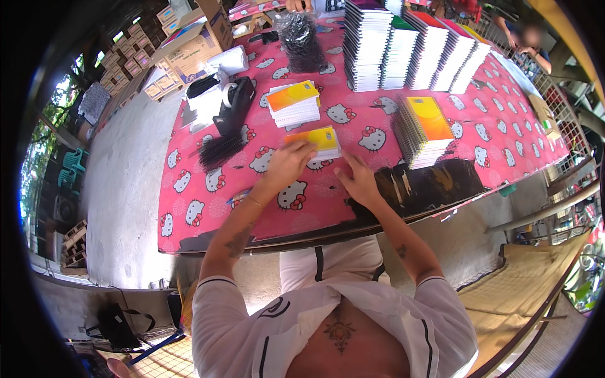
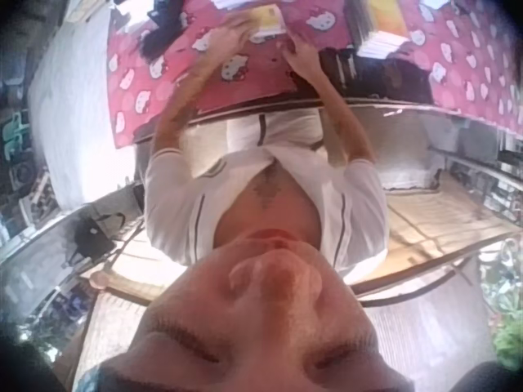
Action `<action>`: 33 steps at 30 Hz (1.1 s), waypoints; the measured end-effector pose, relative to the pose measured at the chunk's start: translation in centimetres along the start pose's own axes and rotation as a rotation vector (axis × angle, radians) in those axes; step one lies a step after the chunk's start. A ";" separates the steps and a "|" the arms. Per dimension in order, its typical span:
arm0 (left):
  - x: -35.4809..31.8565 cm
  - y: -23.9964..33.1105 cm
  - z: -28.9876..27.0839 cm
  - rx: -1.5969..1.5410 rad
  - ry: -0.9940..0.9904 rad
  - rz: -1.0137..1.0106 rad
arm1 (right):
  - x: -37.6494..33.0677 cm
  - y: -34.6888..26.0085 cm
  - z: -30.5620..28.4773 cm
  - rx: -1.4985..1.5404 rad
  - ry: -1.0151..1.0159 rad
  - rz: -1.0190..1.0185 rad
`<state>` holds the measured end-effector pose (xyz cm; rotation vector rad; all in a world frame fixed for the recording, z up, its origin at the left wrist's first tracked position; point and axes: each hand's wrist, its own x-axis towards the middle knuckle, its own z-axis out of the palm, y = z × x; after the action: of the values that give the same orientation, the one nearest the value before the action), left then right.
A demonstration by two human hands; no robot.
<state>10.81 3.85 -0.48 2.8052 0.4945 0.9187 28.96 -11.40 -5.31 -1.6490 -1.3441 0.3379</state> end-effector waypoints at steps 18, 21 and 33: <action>0.6 -0.3 0.3 -0.041 0.099 -0.085 | 0.6 -0.8 1.1 -0.108 0.067 0.042; 0.4 -0.4 0.2 -0.045 0.106 -0.096 | 1.3 -1.7 0.7 -0.134 0.090 -0.044; 1.8 3.9 -4.9 0.095 0.153 0.016 | 3.6 -5.4 -1.4 0.192 0.238 -0.310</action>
<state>10.27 1.02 5.34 2.8399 0.5505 1.1487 27.94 -9.24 0.88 -1.2559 -1.3168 0.0800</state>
